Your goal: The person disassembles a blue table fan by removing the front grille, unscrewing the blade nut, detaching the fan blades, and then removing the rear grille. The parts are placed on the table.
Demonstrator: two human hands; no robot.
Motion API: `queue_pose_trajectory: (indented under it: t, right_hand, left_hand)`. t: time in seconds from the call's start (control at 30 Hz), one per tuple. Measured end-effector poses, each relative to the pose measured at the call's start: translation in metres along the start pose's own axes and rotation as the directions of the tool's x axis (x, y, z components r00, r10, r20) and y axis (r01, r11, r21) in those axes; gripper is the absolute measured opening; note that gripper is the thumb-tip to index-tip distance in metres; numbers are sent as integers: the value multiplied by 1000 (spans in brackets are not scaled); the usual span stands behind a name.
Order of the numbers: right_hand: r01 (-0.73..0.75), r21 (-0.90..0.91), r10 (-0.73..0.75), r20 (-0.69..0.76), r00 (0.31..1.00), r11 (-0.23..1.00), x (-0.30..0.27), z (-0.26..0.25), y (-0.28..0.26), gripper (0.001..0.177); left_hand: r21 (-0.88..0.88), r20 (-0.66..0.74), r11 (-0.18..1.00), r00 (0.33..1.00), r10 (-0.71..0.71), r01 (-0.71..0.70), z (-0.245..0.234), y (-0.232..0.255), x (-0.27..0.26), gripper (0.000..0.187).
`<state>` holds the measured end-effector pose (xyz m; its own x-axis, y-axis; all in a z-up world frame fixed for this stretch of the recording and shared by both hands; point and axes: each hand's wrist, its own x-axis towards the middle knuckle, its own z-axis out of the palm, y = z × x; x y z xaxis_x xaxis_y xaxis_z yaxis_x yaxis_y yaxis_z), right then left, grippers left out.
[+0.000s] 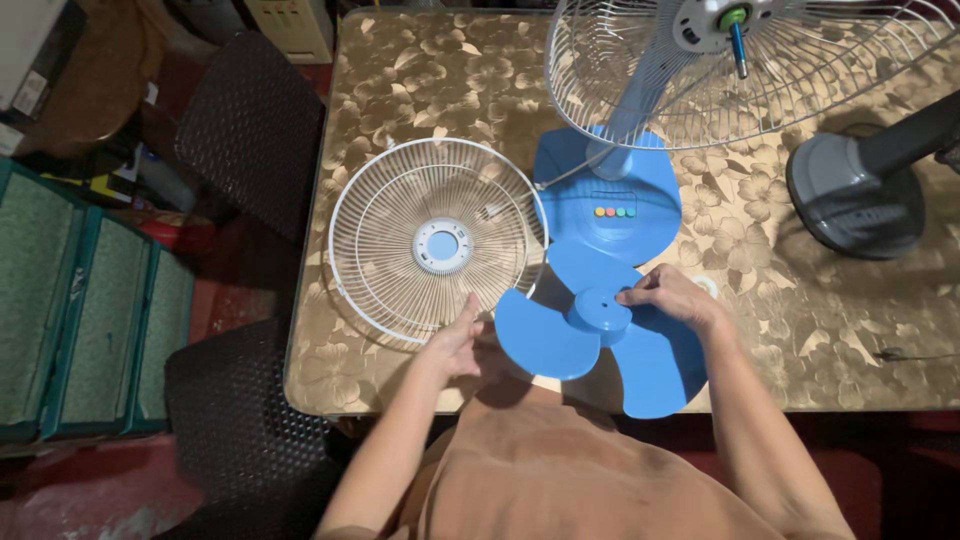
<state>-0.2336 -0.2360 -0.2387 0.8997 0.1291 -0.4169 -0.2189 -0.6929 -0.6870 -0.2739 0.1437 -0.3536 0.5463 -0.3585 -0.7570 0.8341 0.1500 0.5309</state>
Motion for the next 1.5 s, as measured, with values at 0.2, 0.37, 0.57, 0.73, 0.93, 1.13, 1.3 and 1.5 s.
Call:
queue_pose_trajectory:
  t: [0.2,0.37,0.57,0.73,0.93,1.13,1.3,1.5]
  right_hand:
    - [34,-53,-32,32,999,998,6,12,-20,41]
    - [77,-267,-48,113,992,961,26,37,-43,44]
    - [230,-304,-222,63,973,925,56,98,-73,50]
    - [270,-333,-266,56,962,904,91,149,-94,49]
    - [351,-219,-361,-8,932,911,124,194,-81,22]
    - [363,57,-362,-22,932,930,127,214,-83,22]
    - [437,107,-432,-62,900,893,114,193,-94,20]
    - [348,232,-310,-184,933,909,95,127,-106,20]
  left_hand:
    - [-405,-293,876,944,148,-263,-65,-24,112,54]
    - [-462,-193,851,965,180,-251,-117,44,160,42]
    - [-311,-235,894,938,255,-322,-131,142,184,29]
    - [-158,-352,913,885,304,-377,-116,170,180,27]
    - [191,-588,929,721,366,-316,-90,159,147,38]
    - [611,-594,777,562,576,-150,-60,159,91,70]
    - [706,-564,704,663,493,77,-1,152,7,94]
    - [947,-289,298,713,638,118,68,168,-59,53]
